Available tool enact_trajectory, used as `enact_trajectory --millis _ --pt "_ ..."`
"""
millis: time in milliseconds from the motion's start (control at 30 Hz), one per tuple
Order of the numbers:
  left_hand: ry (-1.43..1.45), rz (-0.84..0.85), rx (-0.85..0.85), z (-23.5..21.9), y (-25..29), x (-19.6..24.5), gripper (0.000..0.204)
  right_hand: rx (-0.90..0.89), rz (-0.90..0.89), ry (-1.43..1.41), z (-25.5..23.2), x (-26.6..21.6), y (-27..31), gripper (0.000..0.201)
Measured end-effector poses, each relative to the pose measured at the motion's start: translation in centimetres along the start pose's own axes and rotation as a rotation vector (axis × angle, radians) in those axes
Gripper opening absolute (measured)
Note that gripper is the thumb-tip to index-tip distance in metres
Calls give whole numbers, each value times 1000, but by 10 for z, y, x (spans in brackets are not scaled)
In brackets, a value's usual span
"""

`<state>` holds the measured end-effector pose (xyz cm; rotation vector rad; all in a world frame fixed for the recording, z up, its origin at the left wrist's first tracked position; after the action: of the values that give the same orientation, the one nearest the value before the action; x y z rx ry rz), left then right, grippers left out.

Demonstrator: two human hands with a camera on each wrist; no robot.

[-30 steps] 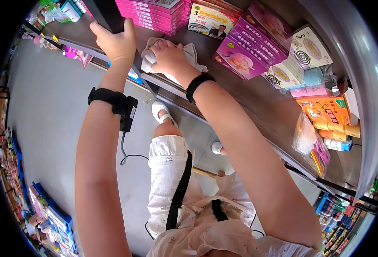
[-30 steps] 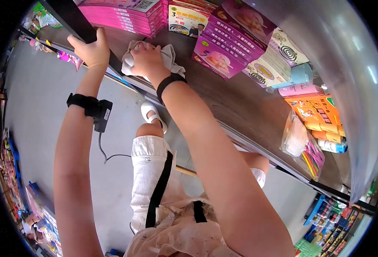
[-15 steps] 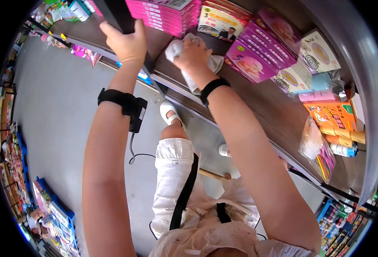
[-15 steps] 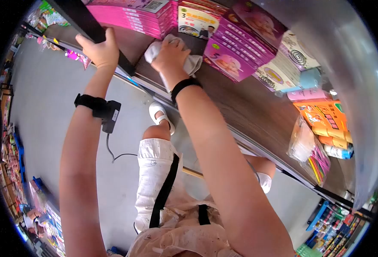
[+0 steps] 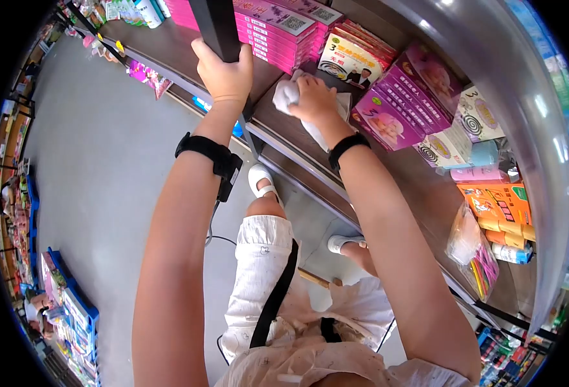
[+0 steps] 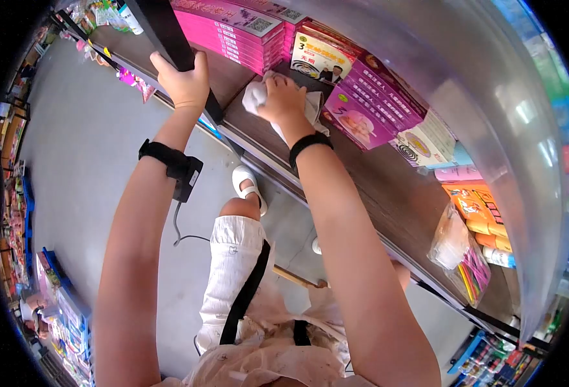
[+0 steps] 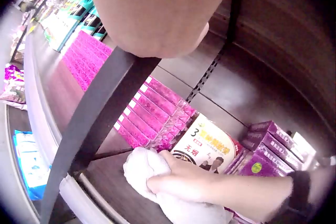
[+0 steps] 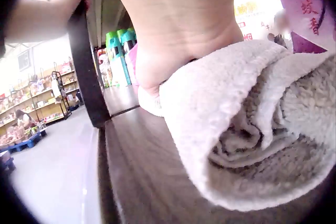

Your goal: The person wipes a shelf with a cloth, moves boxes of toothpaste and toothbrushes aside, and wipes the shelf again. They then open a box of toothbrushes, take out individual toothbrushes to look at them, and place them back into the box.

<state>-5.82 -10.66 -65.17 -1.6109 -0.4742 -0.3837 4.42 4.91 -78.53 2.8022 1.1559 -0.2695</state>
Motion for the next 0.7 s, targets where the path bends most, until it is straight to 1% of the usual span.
enact_trajectory --millis 67,100,133,200,267,300,367,433,467,500,600,667,700 --pt "-79 19 11 -3 -1 3 50 -17 -103 15 2 -7 24 58" --pt "-72 17 12 -3 0 1 50 53 -170 -16 -1 -12 40 53" --pt "-74 4 5 -2 1 0 50 29 -196 -39 0 -12 52 52" --pt "-73 -29 -6 -1 2 -3 50 36 -263 -57 5 -16 78 53" --pt "-169 -31 0 -4 0 3 50 68 -270 -77 5 -16 107 55" --pt "-96 -150 -70 -1 3 -5 68 60 -273 -66 4 -13 120 57" --pt "-84 -133 -91 0 3 -7 69 37 -288 -74 0 1 146 57" --pt "-77 -103 -98 0 1 -8 69 38 -257 -84 -11 30 169 57" --pt "-68 -99 -105 1 1 -8 69 27 -200 -98 -18 52 182 57" --pt "-161 -36 -52 -2 -1 -2 54 17 -143 -112 -23 75 195 57" --pt "-169 -38 -89 0 -1 -11 56 74 -26 -113 -40 148 237 58" --pt "-208 -16 -77 0 0 -9 58 70 94 -56 -45 197 266 60" --pt "-176 -35 -86 1 0 -8 62 86 152 -68 -46 224 280 61"
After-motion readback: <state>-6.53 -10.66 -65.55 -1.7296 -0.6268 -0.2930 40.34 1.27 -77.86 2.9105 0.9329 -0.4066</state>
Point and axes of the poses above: each hand's wrist, its own y-axis away from the middle knuckle, its own z-axis out of the palm, x = y × z, the point moved 7 cm from there along -y, towards the middle knuckle, and after that the axes turned 10 degrees about z, right-handed, at the moved point
